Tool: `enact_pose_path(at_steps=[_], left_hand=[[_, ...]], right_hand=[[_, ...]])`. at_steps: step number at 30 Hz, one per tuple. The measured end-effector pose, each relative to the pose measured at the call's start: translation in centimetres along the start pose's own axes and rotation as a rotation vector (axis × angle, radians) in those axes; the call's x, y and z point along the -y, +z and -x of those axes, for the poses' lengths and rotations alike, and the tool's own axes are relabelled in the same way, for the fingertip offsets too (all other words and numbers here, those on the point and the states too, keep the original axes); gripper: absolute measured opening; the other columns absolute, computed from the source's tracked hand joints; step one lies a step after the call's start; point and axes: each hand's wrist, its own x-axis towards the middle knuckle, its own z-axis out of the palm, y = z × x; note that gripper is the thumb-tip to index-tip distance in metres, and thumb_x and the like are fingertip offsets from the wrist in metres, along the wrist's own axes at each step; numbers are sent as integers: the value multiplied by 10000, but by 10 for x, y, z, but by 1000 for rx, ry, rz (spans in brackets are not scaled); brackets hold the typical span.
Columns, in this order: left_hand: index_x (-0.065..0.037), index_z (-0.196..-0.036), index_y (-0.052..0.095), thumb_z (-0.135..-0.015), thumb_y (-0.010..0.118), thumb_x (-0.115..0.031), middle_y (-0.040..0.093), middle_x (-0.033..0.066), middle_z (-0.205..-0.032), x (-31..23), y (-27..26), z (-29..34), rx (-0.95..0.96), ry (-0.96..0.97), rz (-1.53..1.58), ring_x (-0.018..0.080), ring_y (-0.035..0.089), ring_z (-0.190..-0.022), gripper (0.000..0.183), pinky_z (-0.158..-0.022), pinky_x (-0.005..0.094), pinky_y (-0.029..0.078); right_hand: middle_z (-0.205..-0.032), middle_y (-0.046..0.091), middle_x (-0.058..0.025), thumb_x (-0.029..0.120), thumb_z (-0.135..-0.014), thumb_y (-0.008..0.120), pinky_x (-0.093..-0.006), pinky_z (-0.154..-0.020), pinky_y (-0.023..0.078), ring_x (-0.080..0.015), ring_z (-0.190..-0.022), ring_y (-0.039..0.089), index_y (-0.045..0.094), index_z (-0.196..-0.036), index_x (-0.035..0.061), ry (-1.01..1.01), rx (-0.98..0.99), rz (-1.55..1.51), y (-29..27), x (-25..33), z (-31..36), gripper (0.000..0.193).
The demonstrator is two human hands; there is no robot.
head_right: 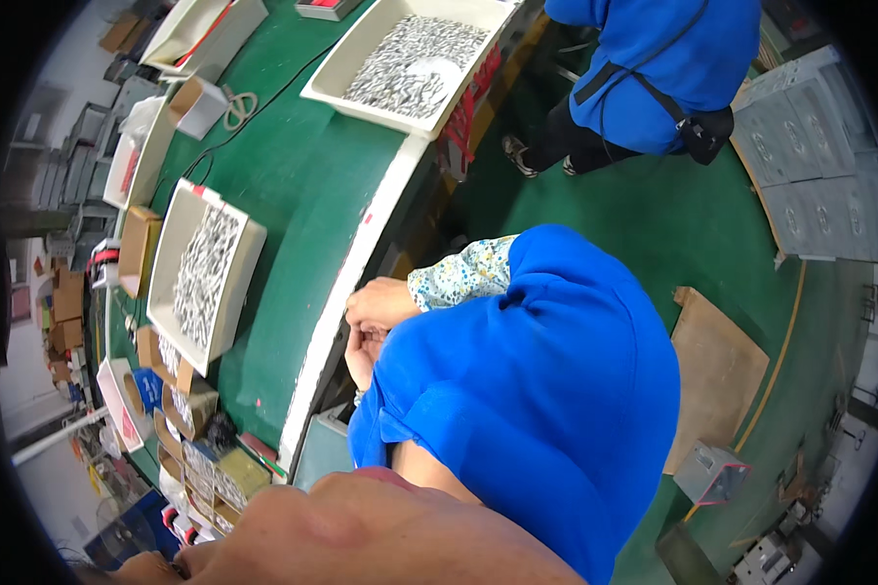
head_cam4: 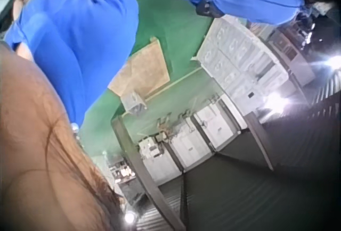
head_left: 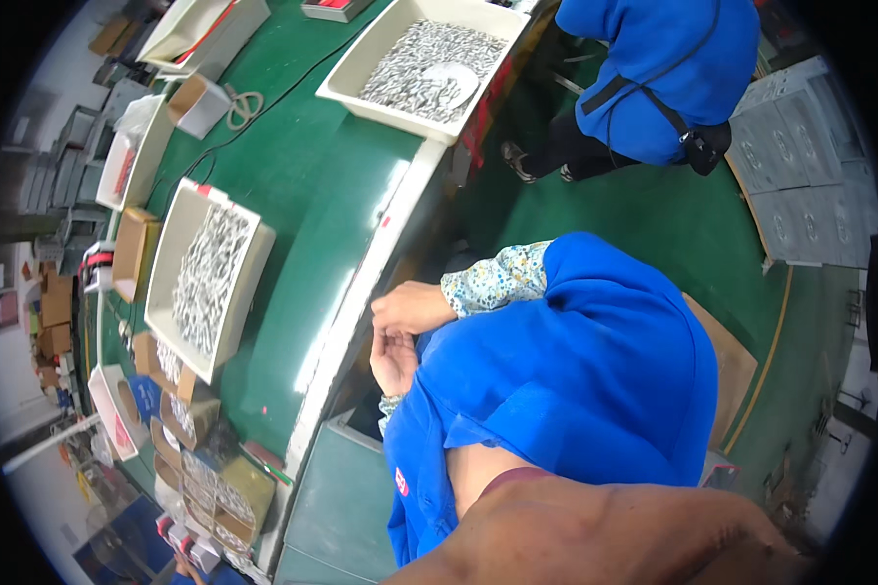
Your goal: The person sorts small metal components by hand from a large plastic tray into various sorting bins.
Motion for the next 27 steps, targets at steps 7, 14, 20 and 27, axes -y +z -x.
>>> enact_pose_path(at_steps=[7,14,20,27], left_hand=[[13,-1054,521,-854,529,-110,587,78,-978,13,150,-81,55,114,-235,131,561,-883,236,-779,220,462],[11,-1044,530,-856,550,-153,532,-2,-784,13,210,-131,19,379,-448,42,431,-658,251,-563,163,362],[17,-1014,525,-863,539,-159,529,5,-771,4,225,-153,-11,387,-413,41,434,-656,232,-561,160,359],[-25,-962,517,-868,530,-174,539,25,-850,-6,227,-159,-16,334,-400,69,473,-694,176,-604,193,382]], right_hand=[[-757,577,-81,120,-756,571,-329,-568,463,-213,-654,578,552,-766,40,251,-430,-523,-103,-79,3,83],[-772,565,-43,82,-831,552,-226,-600,459,-99,-681,548,524,-876,-1,466,-526,-1285,-143,-106,-23,99],[-817,590,-67,91,-832,551,-239,-609,470,-116,-678,566,542,-916,-11,489,-483,-1373,-166,-123,-31,132],[-776,616,-103,124,-735,587,-304,-630,473,-223,-710,611,602,-818,29,367,-180,-227,-250,-151,5,127]])
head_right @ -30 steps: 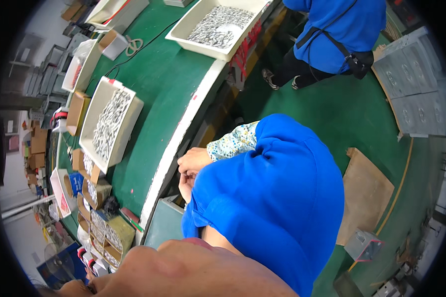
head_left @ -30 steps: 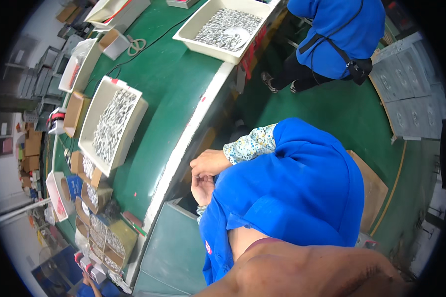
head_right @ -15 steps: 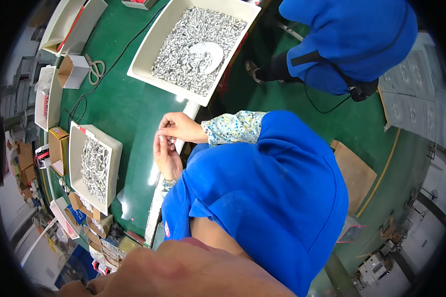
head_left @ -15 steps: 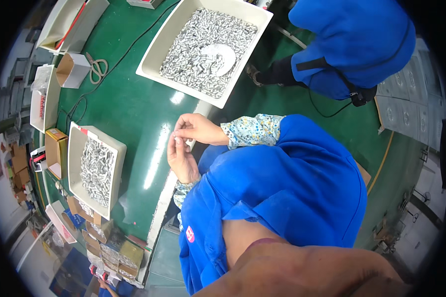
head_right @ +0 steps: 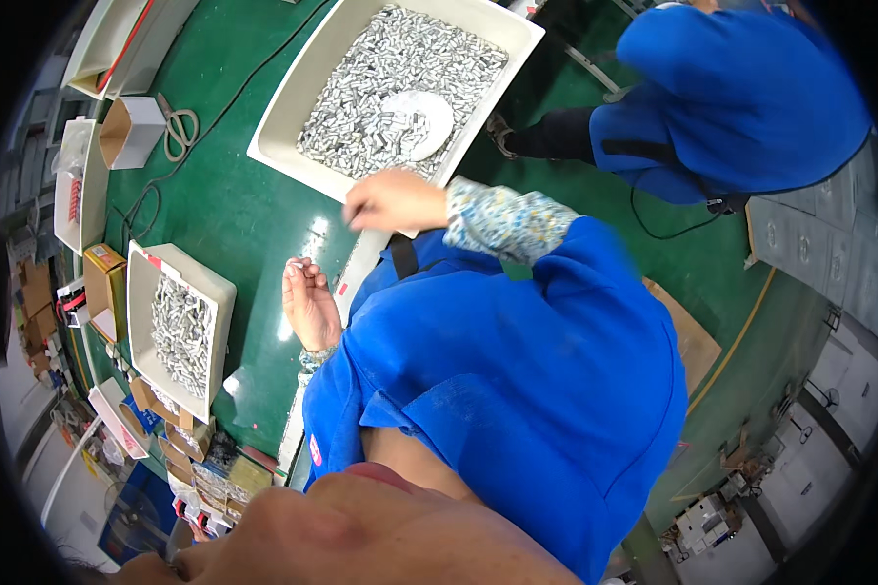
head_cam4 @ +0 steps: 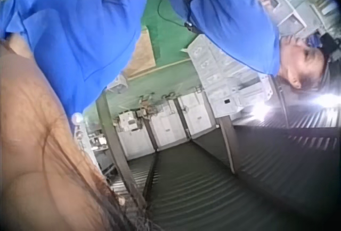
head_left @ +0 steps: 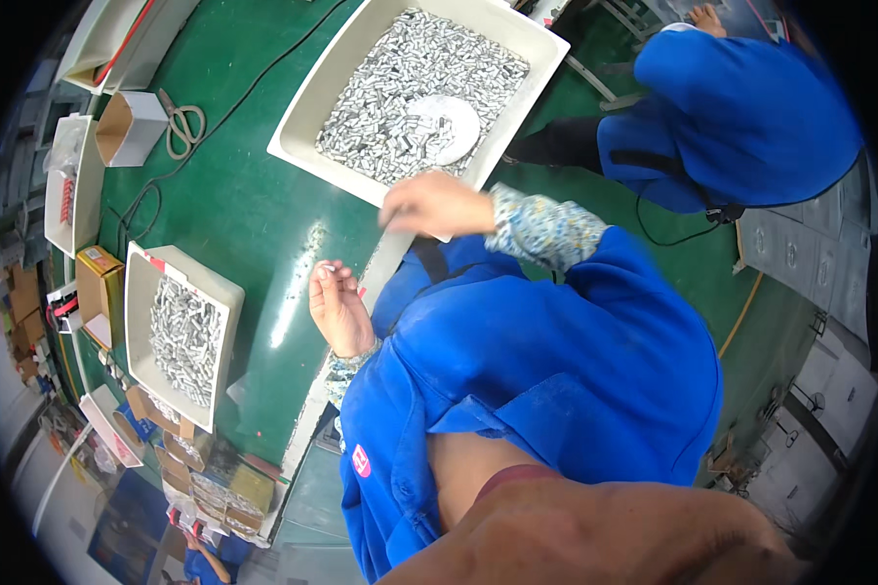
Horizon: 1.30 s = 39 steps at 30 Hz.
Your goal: The person sorts small metal components by hand from a large plastic tray into various sorting bins.
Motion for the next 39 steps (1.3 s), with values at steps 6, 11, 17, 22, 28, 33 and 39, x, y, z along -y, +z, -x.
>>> enact_pose_path(at_steps=[6,11,17,22,28,33,39], left_hand=[[-43,-958,503,-872,524,-200,528,26,-864,-4,2,-12,5,-136,38,69,467,-684,181,-584,192,383],[-42,-959,498,-874,520,-199,531,27,-823,-9,17,-23,46,-158,2,64,462,-653,180,-547,178,373],[-17,-989,515,-864,533,-149,561,48,-822,-6,21,-36,74,-204,10,69,483,-645,182,-578,173,413],[-13,-992,513,-870,524,-157,562,50,-820,-7,22,-43,89,-222,-33,67,472,-630,188,-547,178,393],[-24,-982,514,-885,497,-184,572,46,-812,-10,27,-43,134,-209,-104,64,464,-601,188,-521,182,366],[-44,-978,516,-888,491,-191,583,46,-810,-10,25,-44,149,-217,-102,62,466,-587,174,-502,184,355],[-46,-967,520,-886,495,-184,586,45,-802,-8,23,-47,147,-222,-95,58,461,-567,162,-486,182,350]], right_hand=[[-678,582,-117,135,-679,575,-376,-547,483,-274,-674,613,589,-715,55,179,-124,961,-59,-87,-5,89],[-654,582,-120,114,-683,540,-374,-529,481,-273,-636,611,584,-697,54,170,-38,998,-59,-106,-12,75],[-663,589,-136,120,-685,520,-367,-516,478,-275,-621,609,565,-655,48,142,-71,964,-63,-114,-15,90],[-699,603,-94,142,-658,583,-389,-591,476,-272,-682,607,606,-716,93,265,176,737,-82,-90,-23,80],[-768,619,-95,145,-669,582,-399,-645,475,-271,-760,603,629,-783,134,339,-120,806,-116,-96,-59,124],[-740,621,-94,151,-699,613,-402,-660,465,-284,-735,596,621,-829,115,349,-190,817,-126,-126,-91,135],[-752,617,-108,151,-674,601,-409,-660,475,-291,-747,602,619,-788,119,374,-190,805,-122,-141,-108,120]])
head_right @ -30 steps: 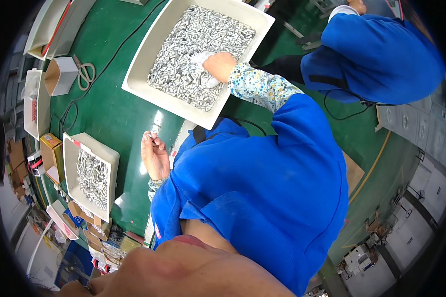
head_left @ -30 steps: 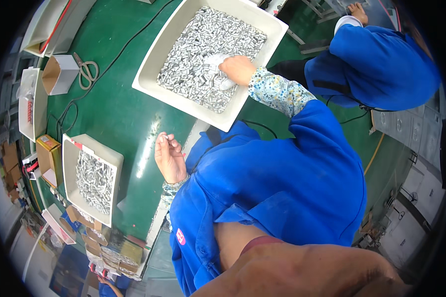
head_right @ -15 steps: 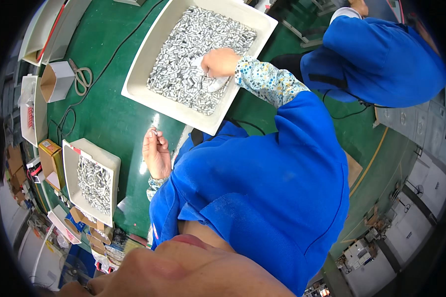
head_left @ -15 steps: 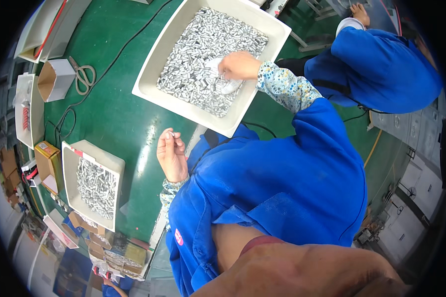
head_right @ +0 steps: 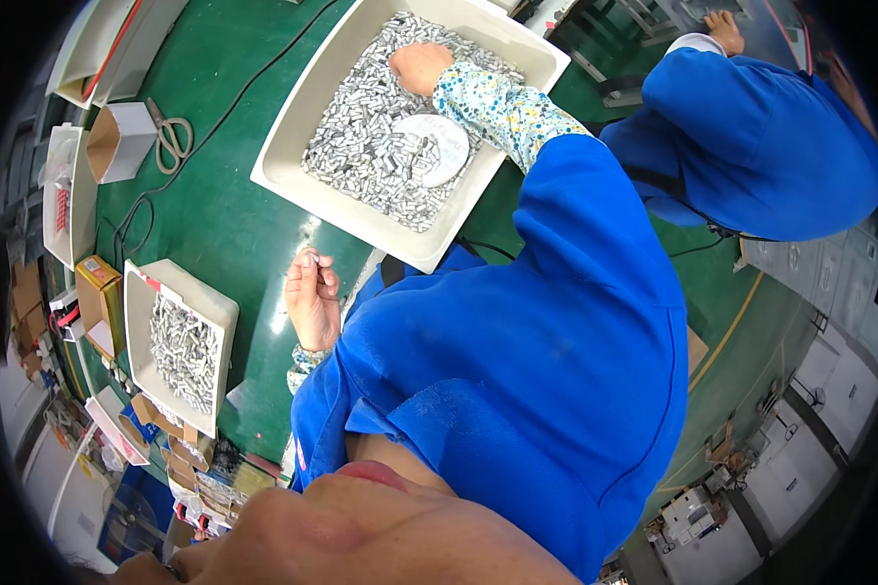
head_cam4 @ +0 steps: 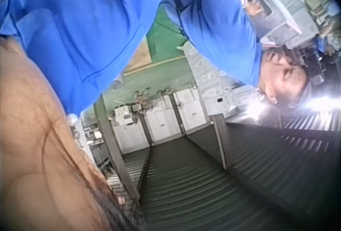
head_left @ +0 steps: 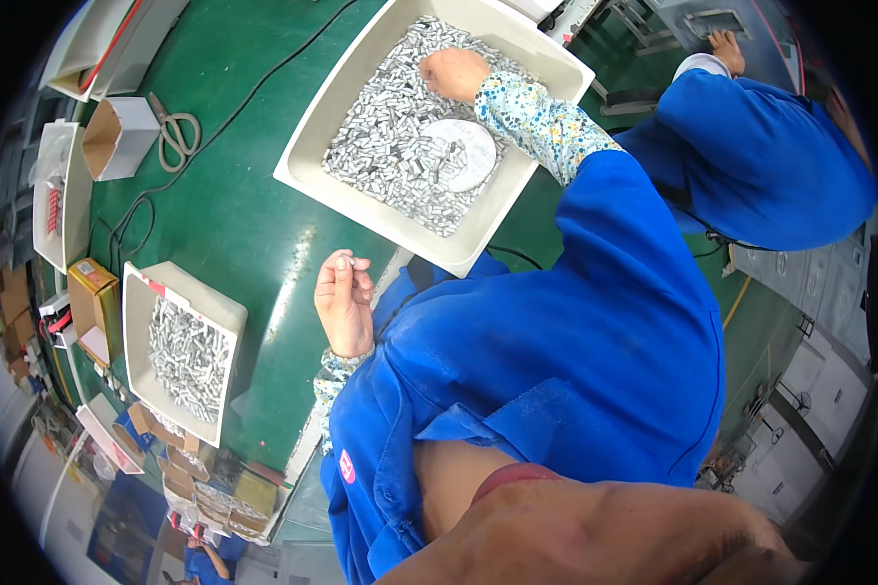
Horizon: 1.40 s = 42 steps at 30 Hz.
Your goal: The person sorts small metal components by hand from a large plastic tray into various sorting bins.
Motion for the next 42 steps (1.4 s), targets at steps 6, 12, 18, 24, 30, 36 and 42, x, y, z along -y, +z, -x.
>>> enact_pose_path(at_steps=[6,12,18,24,30,36,42], left_hand=[[-38,-961,522,-881,505,-168,584,51,-800,-2,3,-4,-15,-8,9,57,459,-571,154,-502,177,364],[-17,-981,520,-868,528,-160,595,63,-816,-4,11,-11,-23,4,-32,56,468,-594,182,-526,177,372],[31,-1014,506,-862,537,-160,602,81,-859,-19,35,-44,54,66,-217,50,466,-614,246,-552,180,379],[29,-1011,521,-857,533,-122,599,79,-871,-34,77,-98,172,212,-380,45,493,-620,216,-537,164,396],[27,-952,586,-801,599,-52,596,51,-804,-23,114,-126,274,245,-444,53,522,-616,171,-531,161,408],[22,-897,622,-757,646,-29,573,19,-796,-9,115,-131,289,316,-539,53,485,-622,151,-562,175,404],[-1,-884,642,-748,645,-14,537,4,-791,-11,112,-135,327,531,-691,49,462,-639,137,-577,182,396]], right_hand=[[-760,615,-131,112,-670,561,-430,-605,495,-324,-699,612,619,-731,91,-49,9,98,0,5,3,87],[-712,593,-136,93,-664,526,-440,-625,469,-313,-711,594,581,-714,71,-149,-52,-84,5,3,10,77],[-695,594,-104,142,-689,600,-324,-617,472,-219,-671,599,549,-780,15,-116,-9,-613,-18,25,19,164],[-823,600,-90,9,-780,583,-252,-704,485,-141,-755,591,533,-948,-54,-122,-23,-1493,-38,58,60,186],[-791,608,-31,21,-756,616,-220,-676,471,-97,-727,580,582,-913,-6,61,-257,-1512,-24,54,81,164],[-772,615,-33,13,-737,631,-213,-654,478,-84,-716,575,623,-893,7,78,-432,-1316,-31,63,90,157],[-864,633,-60,-6,-766,598,-229,-708,485,-104,-806,594,614,-953,2,23,-420,-1404,-26,67,85,188]])
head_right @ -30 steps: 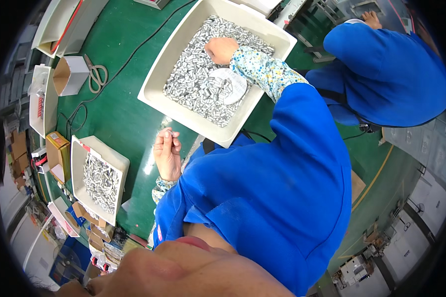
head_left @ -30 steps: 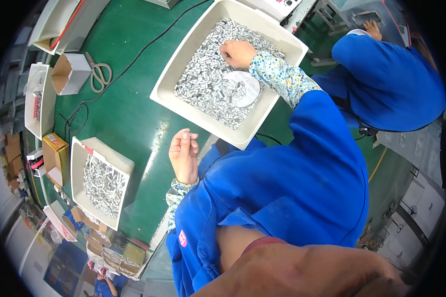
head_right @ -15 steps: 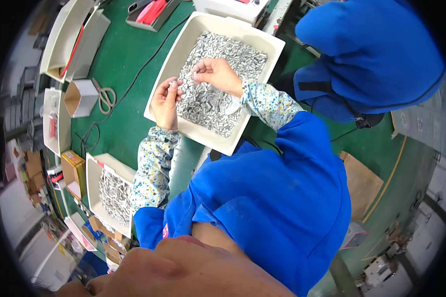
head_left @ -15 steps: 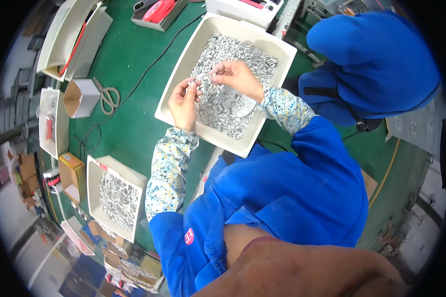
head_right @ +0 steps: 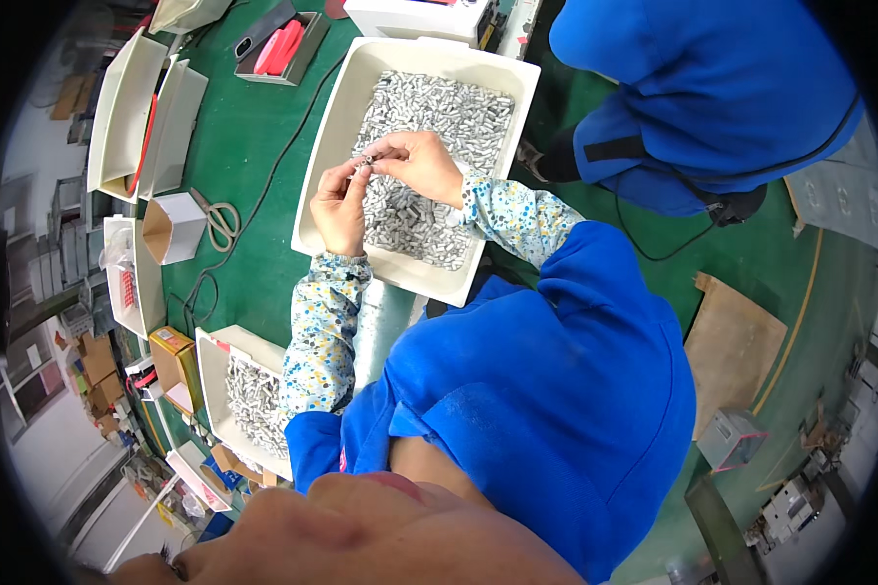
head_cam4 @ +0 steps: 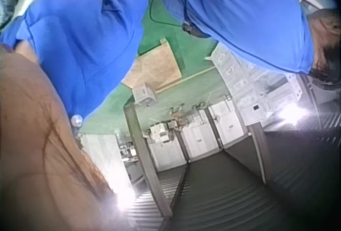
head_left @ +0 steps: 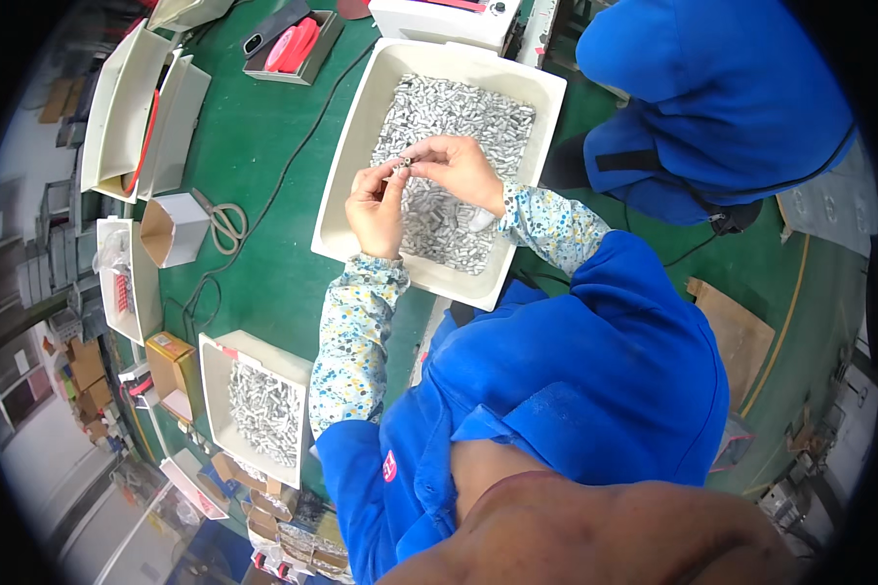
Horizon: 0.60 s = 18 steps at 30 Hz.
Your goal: The person sorts small metal components by hand from a large plastic tray into various sorting bins.
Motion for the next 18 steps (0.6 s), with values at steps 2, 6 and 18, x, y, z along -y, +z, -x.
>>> enact_pose_path(at_steps=[2,6,18], left_hand=[[1,-906,630,-758,642,-20,542,-8,-788,-2,0,0,-4,63,-61,41,454,-615,149,-540,176,375],[2,-906,631,-761,634,-10,534,-11,-771,0,-2,1,-26,43,-114,40,447,-604,145,-532,174,371],[14,-909,624,-759,646,-24,566,1,-809,5,-9,6,-66,-11,2,47,489,-680,156,-577,168,388]], right_hand=[[-827,632,-63,-9,-754,604,-225,-689,489,-102,-773,595,622,-939,-1,-23,-13,11,2,1,0,186],[-807,634,-78,-12,-745,613,-231,-683,495,-110,-758,600,627,-924,-11,-8,-28,-40,5,0,-2,179],[-707,635,-100,85,-696,655,-271,-614,476,-153,-658,617,623,-846,21,-1,90,271,-3,-12,3,166]])
